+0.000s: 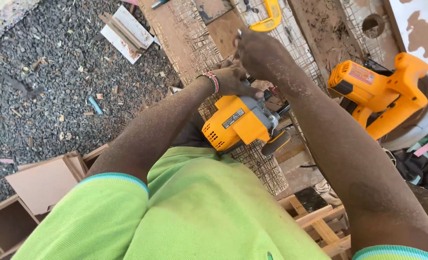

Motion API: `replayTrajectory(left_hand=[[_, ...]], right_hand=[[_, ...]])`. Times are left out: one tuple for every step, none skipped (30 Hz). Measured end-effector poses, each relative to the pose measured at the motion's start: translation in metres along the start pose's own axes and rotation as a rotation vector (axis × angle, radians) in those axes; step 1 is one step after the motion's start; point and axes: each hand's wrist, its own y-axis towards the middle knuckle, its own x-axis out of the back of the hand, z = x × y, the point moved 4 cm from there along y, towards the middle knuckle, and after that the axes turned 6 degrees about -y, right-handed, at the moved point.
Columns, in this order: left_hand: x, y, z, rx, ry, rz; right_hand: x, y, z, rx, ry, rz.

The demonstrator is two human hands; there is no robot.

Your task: Adjusting the settings of a handheld router using a wrench and manual knobs before testing it on a wooden board.

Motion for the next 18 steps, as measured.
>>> replayTrajectory(left_hand=[[0.001,-0.004,0.000,-0.007,0.007,0.001],[0.001,-0.007,0.000,-0.003,0.014,-0.003],[0.002,-0.009,0.001,0.001,0.020,-0.007],[0.001,-0.013,0.000,-0.003,0.024,-0.009],[0.001,-0.016,-0.001,-0.024,0.001,-0.022],[-0.001,-0.020,-0.002,-0.046,-0.022,-0.032],[-0.011,-0.015,0.005,-0.048,-0.017,-0.030],[-0.015,-0.009,0.010,-0.116,0.016,-0.114],[-0.019,-0.004,0.014,-0.185,0.050,-0.197],[-0.024,-0.005,0.014,-0.189,0.055,-0.196],[-0.026,-0.005,0.013,-0.208,0.050,-0.241],[-0.030,-0.007,0.013,-0.226,0.044,-0.284],[-0.028,-0.013,0.006,-0.229,0.049,-0.281],[-0.028,-0.019,-0.002,-0.227,0.043,-0.288],[-0.028,-0.026,-0.009,-0.226,0.037,-0.296],[-0.029,-0.031,-0.017,-0.226,0.038,-0.293],[-0.030,-0.036,-0.025,-0.218,0.116,-0.281],[-0.032,-0.041,-0.032,-0.209,0.196,-0.268]], right_hand=[[0.027,-0.019,0.009,-0.009,-0.001,-0.005],[0.059,-0.037,0.017,-0.015,0.272,-0.131],[0.091,-0.056,0.024,-0.022,0.544,-0.259],[0.090,-0.064,0.008,-0.024,0.543,-0.264],[0.092,-0.073,-0.012,-0.113,0.477,-0.377],[0.093,-0.084,-0.031,-0.203,0.412,-0.488],[0.092,-0.094,-0.044,-0.208,0.412,-0.492],[0.091,-0.105,-0.062,-0.333,0.569,-0.546],[0.089,-0.116,-0.081,-0.457,0.726,-0.597],[0.083,-0.117,-0.093,-0.461,0.727,-0.603],[0.076,-0.118,-0.107,-0.505,0.731,-0.616],[0.069,-0.119,-0.120,-0.549,0.737,-0.628],[0.054,-0.110,-0.133,-0.553,0.739,-0.632],[0.037,-0.098,-0.143,-0.515,0.688,-0.537],[0.020,-0.087,-0.153,-0.474,0.637,-0.443],[0.006,-0.073,-0.160,-0.476,0.639,-0.443],[-0.011,-0.058,-0.166,-0.503,0.505,-0.309],[-0.028,-0.043,-0.173,-0.526,0.372,-0.175]])
